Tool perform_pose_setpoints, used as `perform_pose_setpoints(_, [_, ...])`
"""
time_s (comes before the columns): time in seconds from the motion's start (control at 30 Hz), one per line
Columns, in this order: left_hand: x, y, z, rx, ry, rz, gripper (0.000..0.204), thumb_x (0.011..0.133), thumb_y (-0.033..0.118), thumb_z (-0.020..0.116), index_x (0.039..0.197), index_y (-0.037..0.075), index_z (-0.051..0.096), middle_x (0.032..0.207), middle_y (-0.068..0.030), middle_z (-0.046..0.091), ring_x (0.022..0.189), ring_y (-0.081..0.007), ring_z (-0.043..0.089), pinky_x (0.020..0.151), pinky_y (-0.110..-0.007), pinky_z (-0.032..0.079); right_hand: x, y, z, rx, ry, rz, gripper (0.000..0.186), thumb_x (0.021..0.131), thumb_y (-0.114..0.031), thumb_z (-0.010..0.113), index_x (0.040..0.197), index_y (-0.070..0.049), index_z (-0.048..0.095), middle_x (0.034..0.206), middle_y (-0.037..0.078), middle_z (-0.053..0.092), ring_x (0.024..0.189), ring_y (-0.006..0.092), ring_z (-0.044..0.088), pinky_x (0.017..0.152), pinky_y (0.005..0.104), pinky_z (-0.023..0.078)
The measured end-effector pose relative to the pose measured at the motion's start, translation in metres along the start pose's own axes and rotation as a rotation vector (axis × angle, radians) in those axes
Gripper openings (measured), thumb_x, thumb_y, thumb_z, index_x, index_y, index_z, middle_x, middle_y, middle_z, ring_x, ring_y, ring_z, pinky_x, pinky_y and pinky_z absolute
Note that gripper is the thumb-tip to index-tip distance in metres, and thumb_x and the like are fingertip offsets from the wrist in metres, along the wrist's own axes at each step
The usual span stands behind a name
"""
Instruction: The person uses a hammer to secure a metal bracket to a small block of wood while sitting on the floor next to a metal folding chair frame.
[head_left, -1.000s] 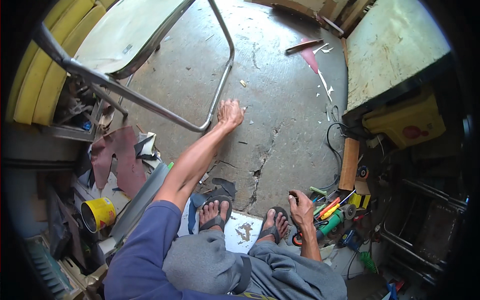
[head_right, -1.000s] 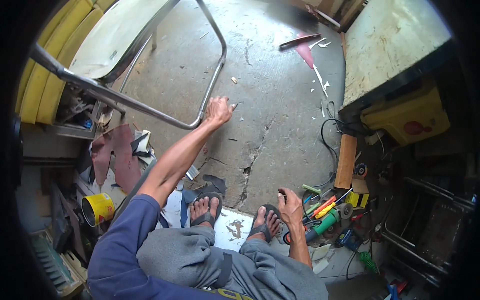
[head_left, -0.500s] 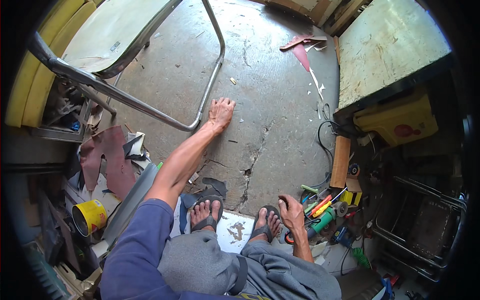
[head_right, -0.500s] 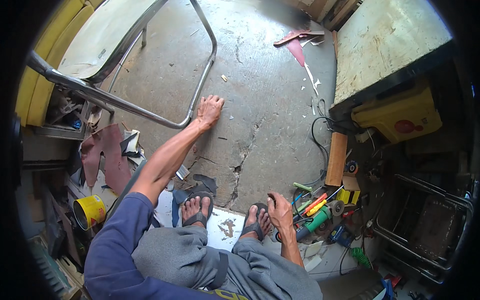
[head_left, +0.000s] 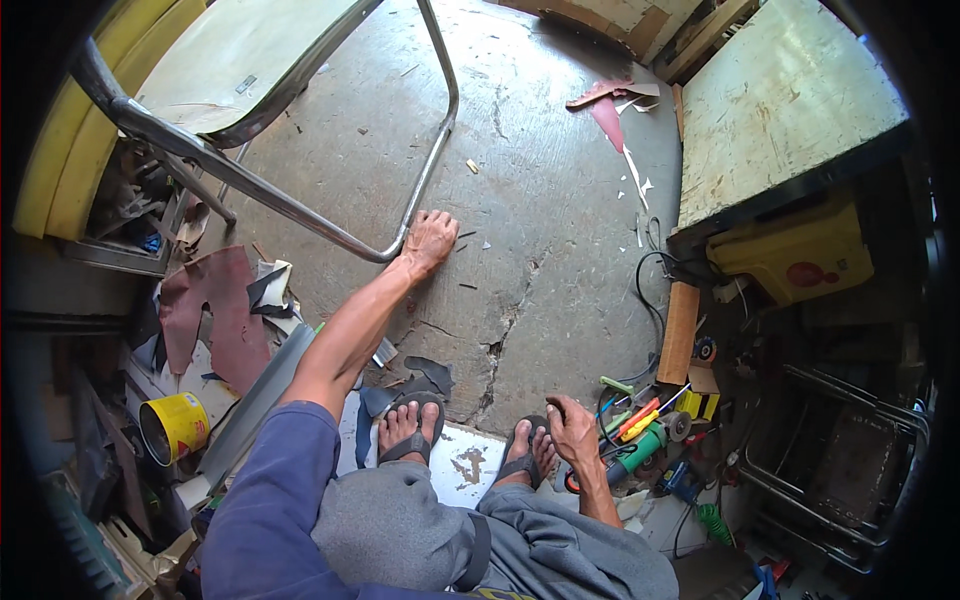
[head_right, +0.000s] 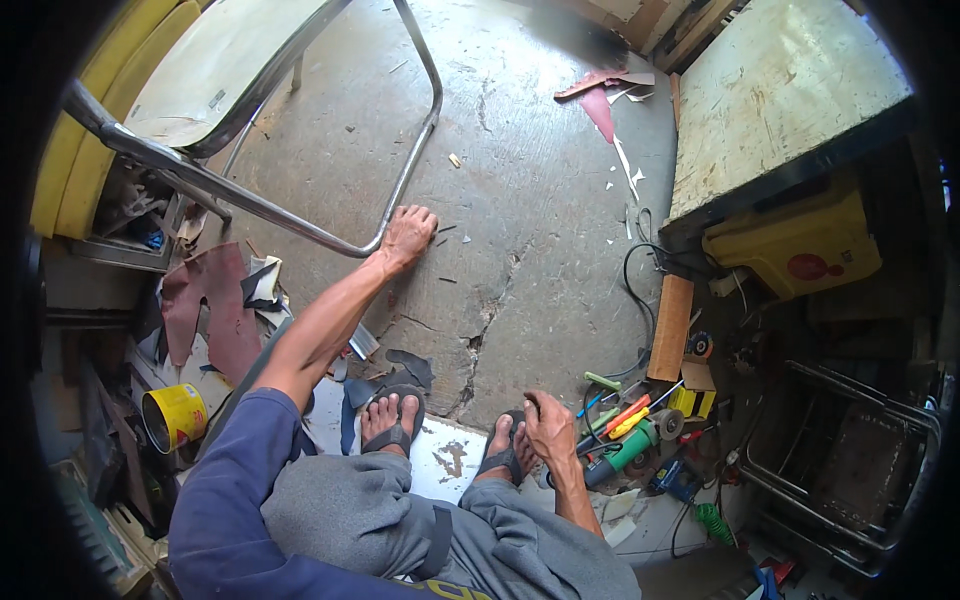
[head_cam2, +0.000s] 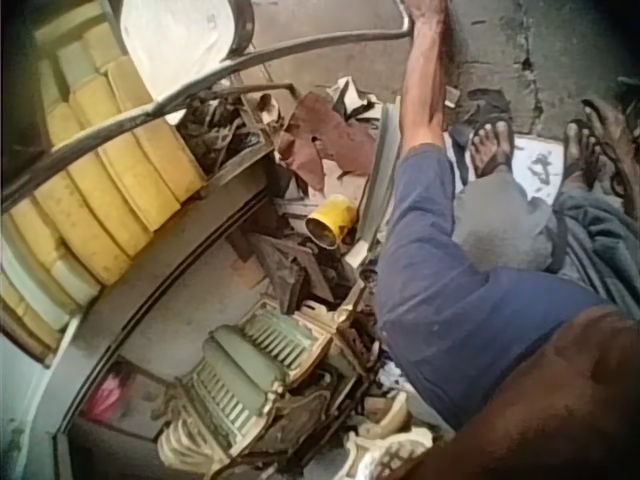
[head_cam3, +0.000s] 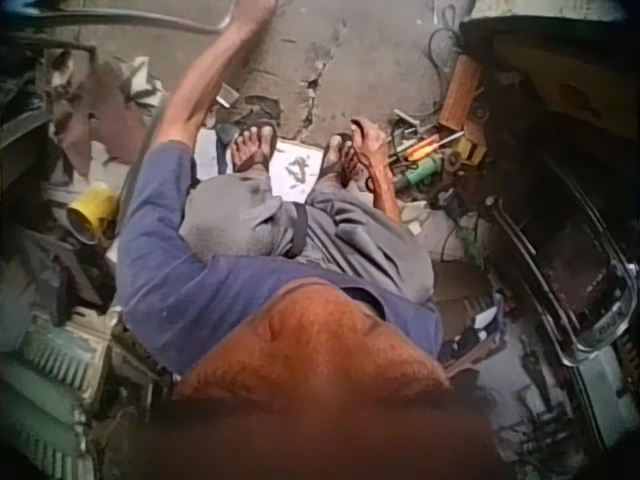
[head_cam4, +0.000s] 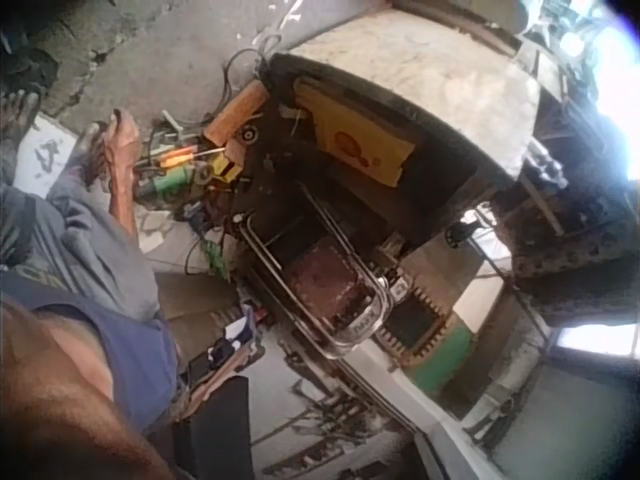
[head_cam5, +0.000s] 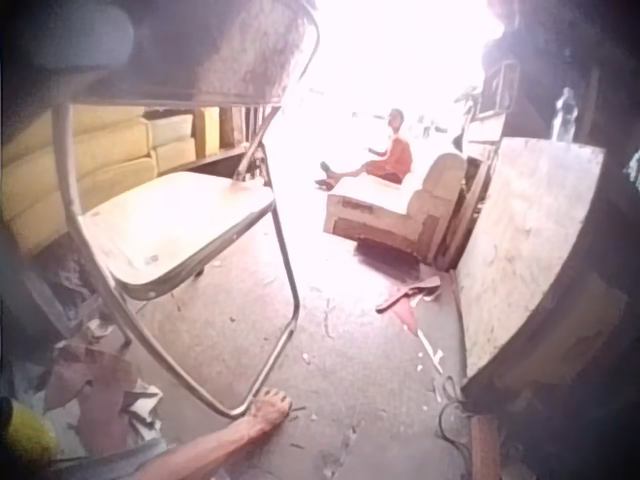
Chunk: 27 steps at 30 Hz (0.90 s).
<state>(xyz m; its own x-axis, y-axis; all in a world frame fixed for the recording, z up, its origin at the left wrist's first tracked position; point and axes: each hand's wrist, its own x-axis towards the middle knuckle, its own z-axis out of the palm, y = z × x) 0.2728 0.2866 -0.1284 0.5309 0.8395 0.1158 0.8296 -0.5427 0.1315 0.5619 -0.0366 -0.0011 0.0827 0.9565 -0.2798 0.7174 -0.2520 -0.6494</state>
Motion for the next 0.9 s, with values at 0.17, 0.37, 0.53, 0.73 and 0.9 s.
perform_pose_setpoints(0.17, [-0.002, 0.014, 0.000, -0.193, 0.111, -0.158, 0.015, 0.091, 0.019, 0.062, 0.102, 0.009, 0.067, 0.103, -0.0111, 0.065, 0.105, -0.0291, 0.061, 0.092, -0.045, 0.044, 0.000, -0.003, -0.001, 0.016, -0.003, 0.013, 0.021, 0.094, -0.014, 0.062, 0.110, -0.002, 0.070, 0.104, 0.020, 0.072, 0.099, 0.0366, 0.070, 0.086, 0.0414, 0.056])
perform_pose_setpoints(0.37, [0.008, 0.020, 0.001, -0.180, 0.038, -0.129, 0.012, 0.089, 0.018, 0.068, 0.097, 0.009, 0.070, 0.101, -0.0118, 0.066, 0.104, -0.0296, 0.061, 0.091, -0.045, 0.043, 0.001, -0.005, 0.000, -0.016, -0.019, -0.001, 0.021, 0.094, -0.014, 0.061, 0.109, -0.001, 0.070, 0.105, 0.020, 0.072, 0.099, 0.0368, 0.070, 0.086, 0.0415, 0.056])
perform_pose_setpoints(0.53, [0.003, 0.036, -0.003, -0.233, 0.005, -0.333, 0.016, 0.088, 0.020, 0.068, 0.097, 0.007, 0.070, 0.103, -0.0127, 0.067, 0.105, -0.0295, 0.062, 0.092, -0.048, 0.042, 0.001, -0.003, -0.001, 0.014, 0.000, -0.003, 0.021, 0.094, -0.013, 0.061, 0.109, -0.001, 0.069, 0.105, 0.020, 0.072, 0.099, 0.0366, 0.071, 0.086, 0.0414, 0.056])
perform_pose_setpoints(0.73, [-0.008, 0.046, -0.002, 0.014, -0.081, -0.153, 0.018, 0.088, 0.022, 0.067, 0.095, 0.006, 0.069, 0.103, -0.0123, 0.067, 0.106, -0.0298, 0.063, 0.094, -0.052, 0.041, 0.001, -0.002, 0.004, 0.005, -0.016, -0.017, 0.021, 0.094, -0.013, 0.062, 0.109, -0.001, 0.069, 0.104, 0.020, 0.072, 0.099, 0.0368, 0.071, 0.086, 0.0411, 0.056])
perform_pose_setpoints(0.9, [-0.020, 0.049, -0.019, -0.128, -0.165, -0.003, 0.019, 0.088, 0.024, 0.065, 0.096, 0.006, 0.067, 0.102, -0.0123, 0.066, 0.104, -0.0295, 0.063, 0.095, -0.052, 0.041, 0.002, -0.009, 0.003, 0.013, -0.001, -0.028, 0.021, 0.094, -0.013, 0.062, 0.108, 0.000, 0.069, 0.103, 0.021, 0.072, 0.098, 0.0374, 0.071, 0.086, 0.0411, 0.056])
